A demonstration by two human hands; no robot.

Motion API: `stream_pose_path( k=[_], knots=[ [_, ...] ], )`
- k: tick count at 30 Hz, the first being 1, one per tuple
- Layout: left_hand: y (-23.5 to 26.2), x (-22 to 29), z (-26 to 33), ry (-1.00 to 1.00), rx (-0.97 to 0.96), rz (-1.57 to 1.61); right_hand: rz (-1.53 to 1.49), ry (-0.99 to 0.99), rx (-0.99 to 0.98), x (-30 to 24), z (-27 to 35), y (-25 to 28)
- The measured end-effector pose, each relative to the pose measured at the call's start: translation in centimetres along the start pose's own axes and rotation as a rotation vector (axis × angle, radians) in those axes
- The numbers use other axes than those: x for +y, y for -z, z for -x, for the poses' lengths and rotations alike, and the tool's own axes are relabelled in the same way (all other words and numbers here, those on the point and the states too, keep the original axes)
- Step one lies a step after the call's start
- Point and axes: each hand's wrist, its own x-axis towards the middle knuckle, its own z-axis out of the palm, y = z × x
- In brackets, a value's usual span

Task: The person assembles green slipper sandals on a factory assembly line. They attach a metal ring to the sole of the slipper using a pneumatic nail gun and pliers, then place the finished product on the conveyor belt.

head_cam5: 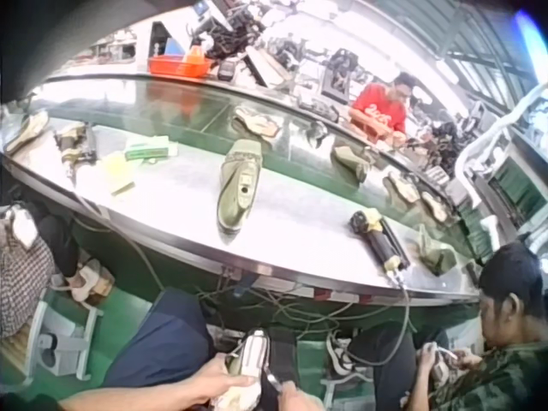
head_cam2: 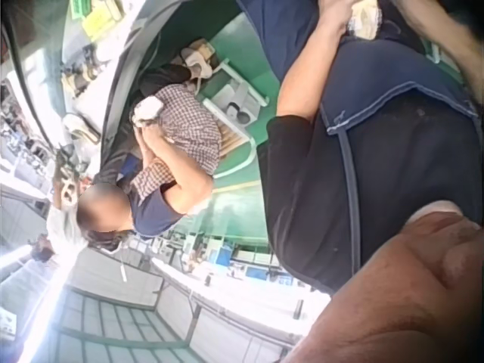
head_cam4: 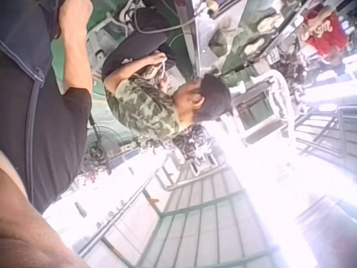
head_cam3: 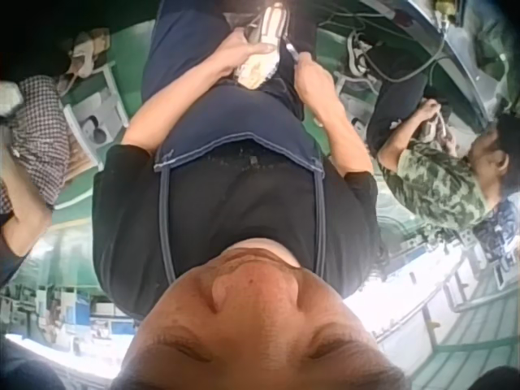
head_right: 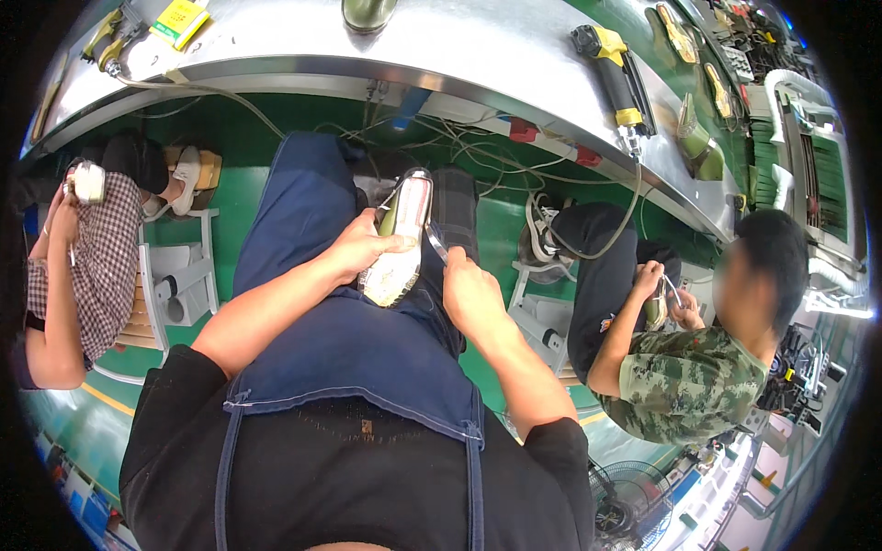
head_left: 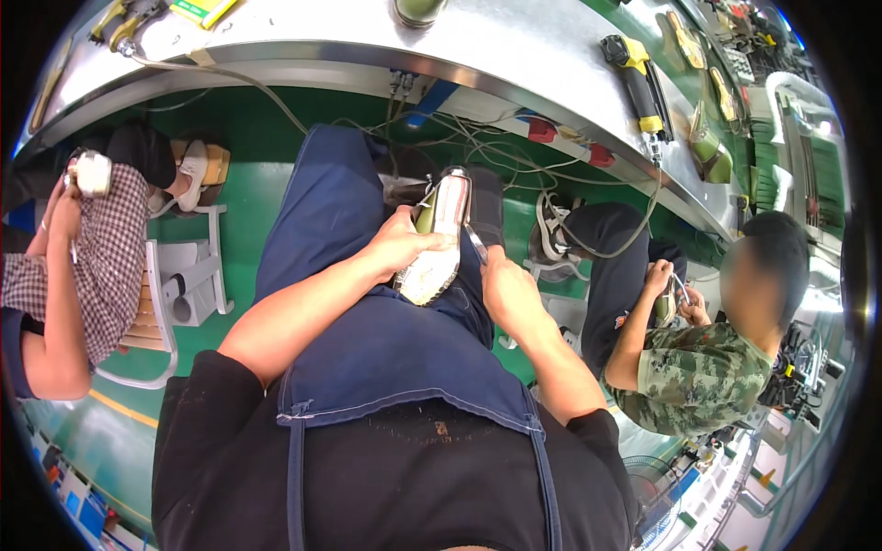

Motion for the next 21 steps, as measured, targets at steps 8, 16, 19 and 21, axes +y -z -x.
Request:
stream_pose_path(
  k=[8, 16, 19, 21],
  knots=[
    [0.0, -0.2, -0.4, 0.000, -0.025, -0.058, 0.259, 0.161, 0.084, -0.1, -0.1, 0.0],
    [1.9, 5.4, -1.0, 0.345, -0.189, -0.317, 0.776, 0.088, 0.343, -2.9, -0.1, -3.2],
    [0.5, 7.9, -0.5, 0.344, -0.210, -0.507, 0.858, 0.058, 0.399, -4.0, 0.4, -3.9],
    [0.2, 6.4, -2.5, 0.274, -0.160, -0.645, 0.867, 0.042, 0.415, -4.3, 0.5, -3.6]
  ],
)
